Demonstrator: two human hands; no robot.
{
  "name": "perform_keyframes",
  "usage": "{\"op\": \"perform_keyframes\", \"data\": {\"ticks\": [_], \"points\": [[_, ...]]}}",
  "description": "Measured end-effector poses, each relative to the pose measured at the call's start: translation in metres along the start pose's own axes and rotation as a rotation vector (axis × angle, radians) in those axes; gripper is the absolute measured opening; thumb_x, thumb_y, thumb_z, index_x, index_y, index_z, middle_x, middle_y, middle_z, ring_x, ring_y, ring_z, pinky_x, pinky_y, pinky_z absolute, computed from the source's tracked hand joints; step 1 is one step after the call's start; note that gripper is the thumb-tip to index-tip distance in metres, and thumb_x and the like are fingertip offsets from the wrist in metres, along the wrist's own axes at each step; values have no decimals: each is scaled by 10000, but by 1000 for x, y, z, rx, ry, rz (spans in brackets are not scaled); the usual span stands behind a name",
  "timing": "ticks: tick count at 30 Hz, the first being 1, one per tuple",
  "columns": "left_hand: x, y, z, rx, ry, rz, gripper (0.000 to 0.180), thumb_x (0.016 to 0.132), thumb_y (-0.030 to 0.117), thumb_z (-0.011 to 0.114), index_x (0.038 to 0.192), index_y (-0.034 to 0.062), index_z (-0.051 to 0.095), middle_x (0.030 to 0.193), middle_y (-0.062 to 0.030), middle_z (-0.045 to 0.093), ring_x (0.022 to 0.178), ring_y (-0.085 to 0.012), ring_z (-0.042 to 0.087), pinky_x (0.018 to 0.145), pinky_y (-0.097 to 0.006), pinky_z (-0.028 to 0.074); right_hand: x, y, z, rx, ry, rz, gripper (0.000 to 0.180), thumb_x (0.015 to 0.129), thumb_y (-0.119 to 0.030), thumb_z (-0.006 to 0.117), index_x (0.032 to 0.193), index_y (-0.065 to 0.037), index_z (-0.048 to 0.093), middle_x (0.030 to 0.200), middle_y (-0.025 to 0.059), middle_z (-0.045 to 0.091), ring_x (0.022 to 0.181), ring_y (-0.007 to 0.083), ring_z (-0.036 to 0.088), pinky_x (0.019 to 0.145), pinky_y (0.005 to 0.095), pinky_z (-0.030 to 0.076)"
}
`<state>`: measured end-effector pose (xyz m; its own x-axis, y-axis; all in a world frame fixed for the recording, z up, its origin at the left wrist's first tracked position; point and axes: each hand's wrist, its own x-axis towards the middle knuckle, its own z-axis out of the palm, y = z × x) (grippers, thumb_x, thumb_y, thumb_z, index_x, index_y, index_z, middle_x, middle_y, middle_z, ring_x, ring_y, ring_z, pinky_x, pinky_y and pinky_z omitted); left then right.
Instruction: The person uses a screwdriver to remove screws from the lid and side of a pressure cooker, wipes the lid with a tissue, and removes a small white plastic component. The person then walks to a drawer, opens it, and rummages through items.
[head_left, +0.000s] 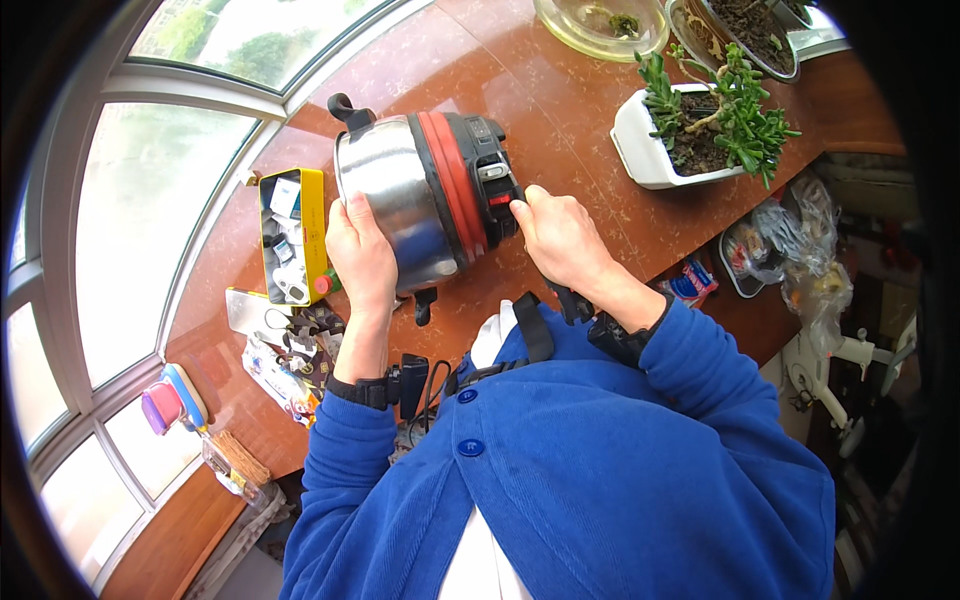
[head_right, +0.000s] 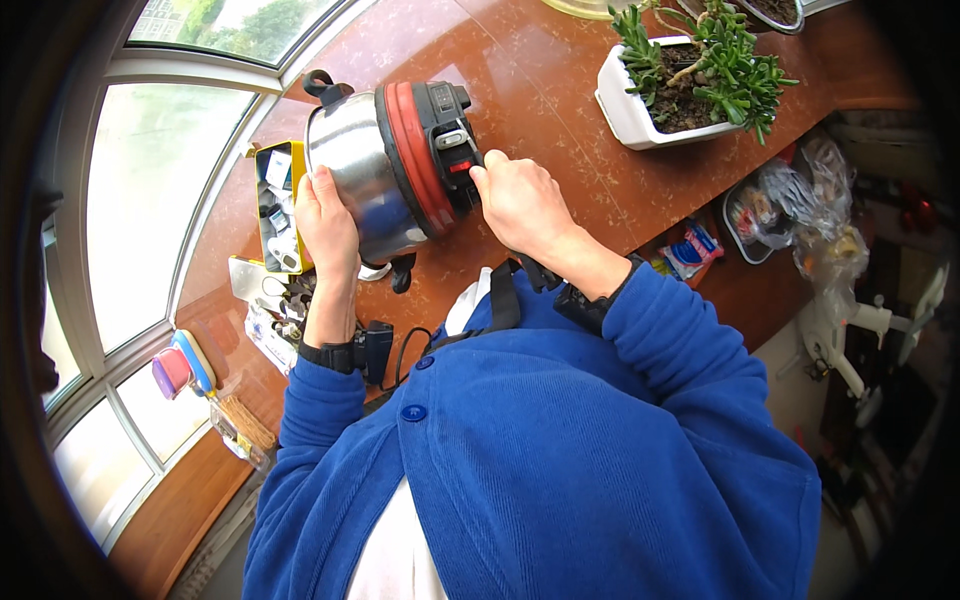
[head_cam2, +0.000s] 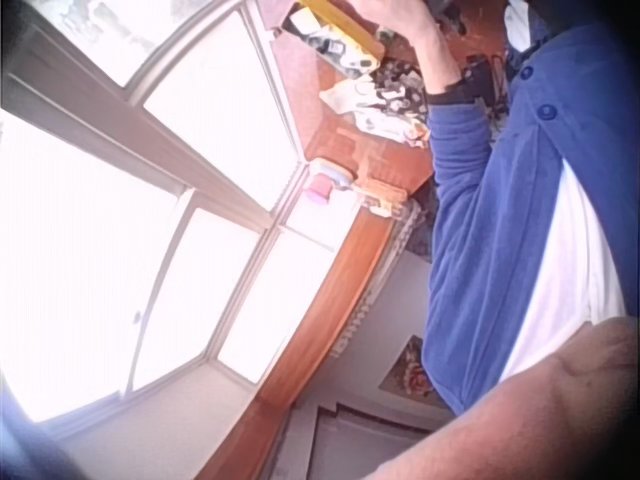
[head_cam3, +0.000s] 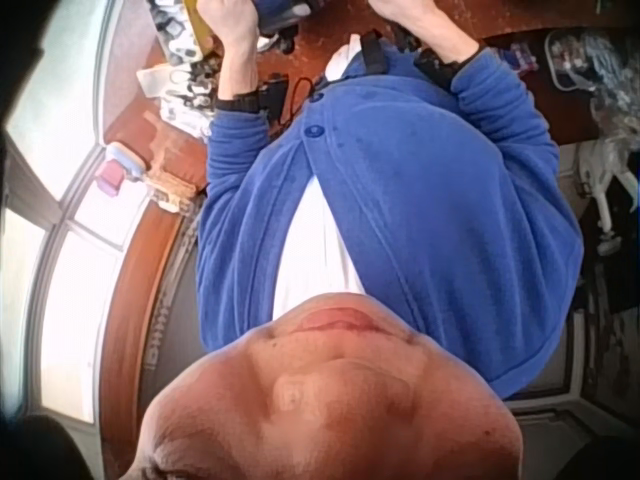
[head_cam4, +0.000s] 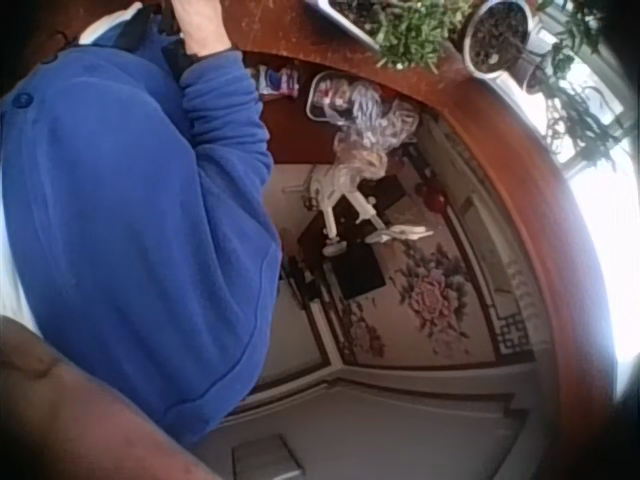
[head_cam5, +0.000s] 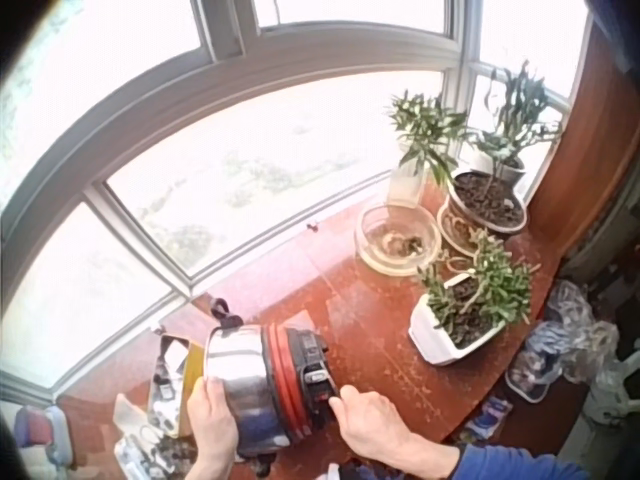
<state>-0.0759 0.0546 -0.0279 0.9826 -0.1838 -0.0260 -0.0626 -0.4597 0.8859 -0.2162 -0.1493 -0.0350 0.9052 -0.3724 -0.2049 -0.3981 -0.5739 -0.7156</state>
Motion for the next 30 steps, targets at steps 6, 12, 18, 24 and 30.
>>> {"op": "perform_keyframes", "data": {"ticks": [6, 12, 18, 24, 30], "points": [[1, 0, -3, 16, 12, 14, 428, 1121, 329, 466, 1003, -52, 619, 796, -142, 649, 717, -201, 563, 704, -373, 489, -2, -12, 0, 15, 18, 34, 350, 1063, -263, 528, 865, 25, 550, 756, 307, 624, 773, 524, 632, 688, 582, 477], [-1, 2, -3, 26, 35, 52, 411, 1121, 317, 474, 970, -43, 603, 755, -124, 616, 687, -186, 524, 669, -370, 472, -2, -21, -4, -21, -48, 91, 356, 1063, -282, 517, 915, 30, 602, 833, 313, 683, 855, 513, 681, 774, 596, 534], [-3, 1, -4, 23, 27, 54, 392, 1118, 295, 489, 928, -34, 580, 700, -90, 560, 646, -160, 469, 615, -355, 440, -6, -26, -5, -43, -44, 102, 354, 1062, -276, 519, 927, 38, 613, 840, 312, 687, 864, 513, 683, 781, 592, 536], [-4, 2, -4, 10, 43, 47, 402, 1119, 299, 488, 905, -33, 566, 690, -85, 548, 643, -149, 463, 611, -351, 438, -5, -27, -6, -44, -53, 100, 350, 1060, -276, 520, 934, 37, 613, 839, 315, 686, 857, 518, 681, 781, 598, 535], [-15, -3, -12, -26, 89, 135, 382, 1121, 275, 458, 900, -17, 566, 706, -41, 537, 630, -124, 471, 583, -323, 407, -12, -28, -2, -48, -19, 53, 316, 1051, -280, 535, 920, 5, 580, 784, 304, 676, 787, 524, 673, 711, 610, 531]]}}
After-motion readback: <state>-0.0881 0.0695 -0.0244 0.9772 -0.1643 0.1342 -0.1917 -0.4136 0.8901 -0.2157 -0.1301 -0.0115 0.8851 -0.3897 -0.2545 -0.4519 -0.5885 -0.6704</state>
